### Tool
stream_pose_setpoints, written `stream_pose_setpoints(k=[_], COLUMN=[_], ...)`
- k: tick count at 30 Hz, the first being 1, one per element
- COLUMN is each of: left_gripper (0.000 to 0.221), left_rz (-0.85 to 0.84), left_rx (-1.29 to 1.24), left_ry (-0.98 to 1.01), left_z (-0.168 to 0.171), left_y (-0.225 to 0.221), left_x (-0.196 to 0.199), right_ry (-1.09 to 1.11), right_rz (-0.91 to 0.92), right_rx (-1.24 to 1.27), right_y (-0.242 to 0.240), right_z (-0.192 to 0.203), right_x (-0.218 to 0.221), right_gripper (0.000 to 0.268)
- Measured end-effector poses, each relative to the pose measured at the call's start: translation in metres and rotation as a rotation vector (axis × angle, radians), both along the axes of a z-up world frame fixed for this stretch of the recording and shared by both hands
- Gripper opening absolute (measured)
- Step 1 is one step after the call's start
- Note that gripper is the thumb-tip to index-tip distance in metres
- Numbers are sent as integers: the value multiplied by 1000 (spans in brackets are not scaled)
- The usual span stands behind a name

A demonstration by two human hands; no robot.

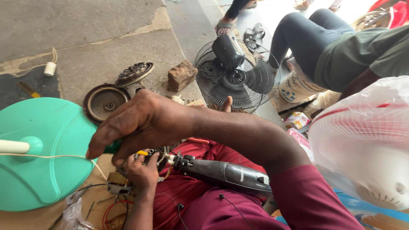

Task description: The person disassembles an electric fan motor by removing screws and separating the stator and rotor components. They use a screwdriver to loosen screws and then separate the internal parts by hand.

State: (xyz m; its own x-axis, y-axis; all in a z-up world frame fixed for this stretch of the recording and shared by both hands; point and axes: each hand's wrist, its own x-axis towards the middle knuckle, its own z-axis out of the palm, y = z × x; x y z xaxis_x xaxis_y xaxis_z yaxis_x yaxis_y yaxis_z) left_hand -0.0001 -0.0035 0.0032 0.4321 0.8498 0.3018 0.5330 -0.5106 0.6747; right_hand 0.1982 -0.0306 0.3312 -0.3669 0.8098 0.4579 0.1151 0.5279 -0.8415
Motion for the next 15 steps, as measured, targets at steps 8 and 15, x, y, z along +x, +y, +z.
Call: stream_pose_setpoints(k=[8,15], left_gripper=[36,40], left_rz=[-3,39], left_rx=[-1,-135], left_ry=[-18,29], left_z=[5,1], left_y=[-3,-3], left_x=[2,2], right_ry=[-164,-133], right_rz=[-244,-335], right_rx=[168,62], right_y=[-12,-33], right_z=[-18,-8], right_x=[-17,-16], right_gripper=[51,76])
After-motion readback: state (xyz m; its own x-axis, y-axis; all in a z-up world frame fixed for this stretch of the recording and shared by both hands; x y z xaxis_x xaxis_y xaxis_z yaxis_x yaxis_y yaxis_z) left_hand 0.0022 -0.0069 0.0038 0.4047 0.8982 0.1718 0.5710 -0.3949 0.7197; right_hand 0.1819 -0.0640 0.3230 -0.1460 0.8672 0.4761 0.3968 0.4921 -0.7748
